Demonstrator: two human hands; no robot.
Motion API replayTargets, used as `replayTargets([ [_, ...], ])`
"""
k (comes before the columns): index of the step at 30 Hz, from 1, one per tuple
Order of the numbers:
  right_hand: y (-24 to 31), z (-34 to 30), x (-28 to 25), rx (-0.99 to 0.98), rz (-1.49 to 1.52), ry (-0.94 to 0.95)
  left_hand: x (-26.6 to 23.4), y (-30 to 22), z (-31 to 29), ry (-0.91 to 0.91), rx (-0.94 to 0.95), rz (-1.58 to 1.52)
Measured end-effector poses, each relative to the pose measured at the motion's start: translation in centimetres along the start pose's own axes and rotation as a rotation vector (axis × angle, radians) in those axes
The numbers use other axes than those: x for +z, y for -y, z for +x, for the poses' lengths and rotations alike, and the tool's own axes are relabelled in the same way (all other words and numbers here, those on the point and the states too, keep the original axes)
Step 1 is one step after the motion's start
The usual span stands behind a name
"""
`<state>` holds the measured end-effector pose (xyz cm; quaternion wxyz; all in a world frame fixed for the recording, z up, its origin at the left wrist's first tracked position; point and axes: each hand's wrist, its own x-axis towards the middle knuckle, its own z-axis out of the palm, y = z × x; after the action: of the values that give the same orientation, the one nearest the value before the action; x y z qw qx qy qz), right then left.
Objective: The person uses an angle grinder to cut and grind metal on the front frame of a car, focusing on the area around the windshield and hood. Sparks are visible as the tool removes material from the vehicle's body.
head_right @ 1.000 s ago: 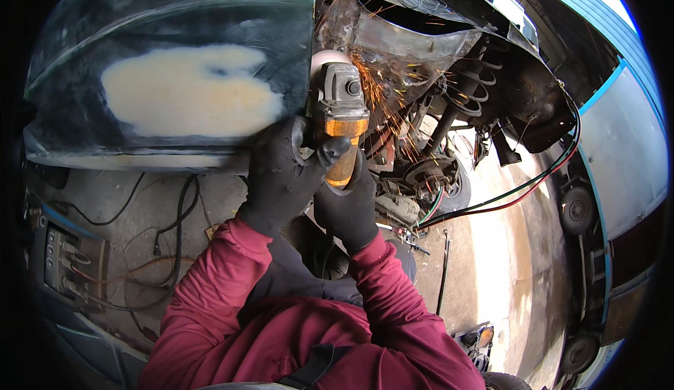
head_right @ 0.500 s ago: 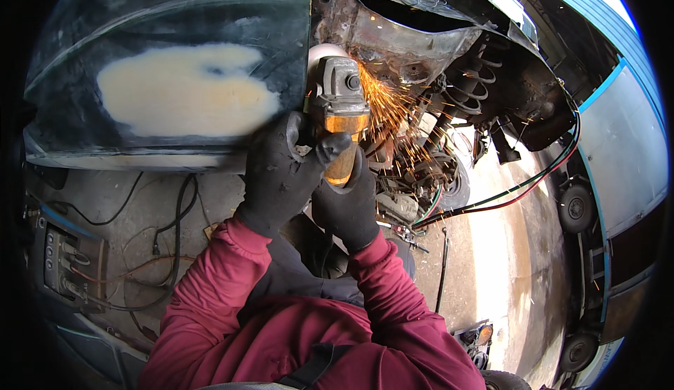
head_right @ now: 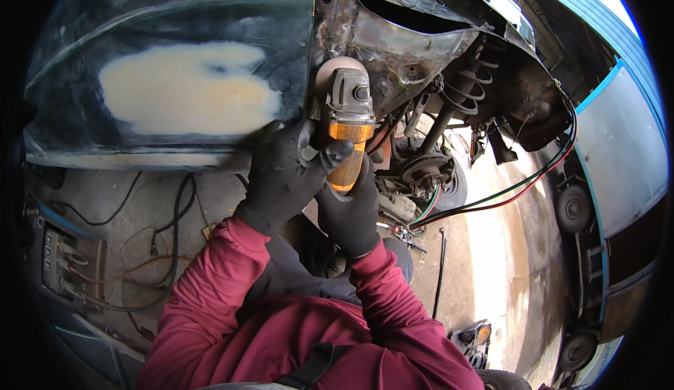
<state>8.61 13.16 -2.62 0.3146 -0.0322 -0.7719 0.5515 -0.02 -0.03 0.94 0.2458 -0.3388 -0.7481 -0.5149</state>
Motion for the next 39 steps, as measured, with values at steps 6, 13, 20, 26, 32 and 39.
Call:
replayTargets([
  [6, -0.9, 1.0, 0.3, -0.072, -0.061, -0.009, 0.8, 0.2, 0.1, -0.100, 0.049, 0.014],
  [13, -0.4, 1.2, 0.5, -0.106, -0.092, -0.004, 1.1, 0.0, -0.1, -0.114, 0.007, 0.008],
  [20, 0.9, 1.1, 0.5, -0.072, -0.088, 0.027, 0.9, -0.2, 0.0, -0.137, 0.010, 0.003],
  [26, 0.8, 1.2, 0.5, -0.075, -0.055, 0.029, 0.6, -0.3, 0.3, -0.089, -0.037, -0.067],
  [32, 1.2, 1.5, 0.6, -0.039, 0.019, 0.043, 0.1, -0.6, 0.6, -0.010, -0.109, -0.132],
  [39, 1.3, 1.3, 0.5, -0.029, 0.078, 0.051, -0.1, -1.0, 0.8, -0.031, -0.097, -0.158],
])
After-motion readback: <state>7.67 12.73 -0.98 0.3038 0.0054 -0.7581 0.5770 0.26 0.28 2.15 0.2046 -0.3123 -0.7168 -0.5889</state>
